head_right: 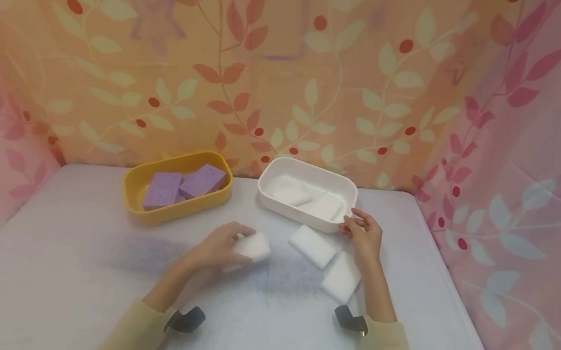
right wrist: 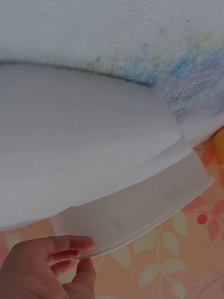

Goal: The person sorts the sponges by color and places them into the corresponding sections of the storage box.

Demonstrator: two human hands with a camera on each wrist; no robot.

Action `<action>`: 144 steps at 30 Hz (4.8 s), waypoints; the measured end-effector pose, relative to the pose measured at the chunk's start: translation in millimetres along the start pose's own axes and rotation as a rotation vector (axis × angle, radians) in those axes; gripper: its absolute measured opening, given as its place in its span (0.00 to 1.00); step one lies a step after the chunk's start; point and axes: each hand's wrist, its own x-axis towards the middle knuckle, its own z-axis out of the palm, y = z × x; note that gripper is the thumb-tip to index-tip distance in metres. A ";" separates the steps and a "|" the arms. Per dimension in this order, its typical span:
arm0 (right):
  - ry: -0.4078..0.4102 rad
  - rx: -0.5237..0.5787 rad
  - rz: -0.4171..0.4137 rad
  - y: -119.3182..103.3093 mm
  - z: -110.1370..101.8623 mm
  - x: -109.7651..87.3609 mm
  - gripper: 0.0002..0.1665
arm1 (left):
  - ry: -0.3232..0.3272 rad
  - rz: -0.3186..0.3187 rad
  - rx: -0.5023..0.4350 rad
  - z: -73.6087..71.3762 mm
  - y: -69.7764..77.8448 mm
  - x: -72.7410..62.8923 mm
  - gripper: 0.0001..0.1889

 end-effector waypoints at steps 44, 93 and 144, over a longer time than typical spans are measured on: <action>-0.012 -0.013 0.026 -2.9 -0.7 -1.2 0.33 | 0.073 0.005 0.095 -37.4 56.4 82.7 0.34; -0.036 0.036 0.002 -0.2 -6.2 -4.0 0.32 | 0.179 -0.169 0.018 -22.2 64.1 164.4 0.37; -0.048 0.051 0.006 -2.6 -2.6 -7.9 0.32 | 0.268 0.101 -0.096 -5.3 57.1 123.0 0.34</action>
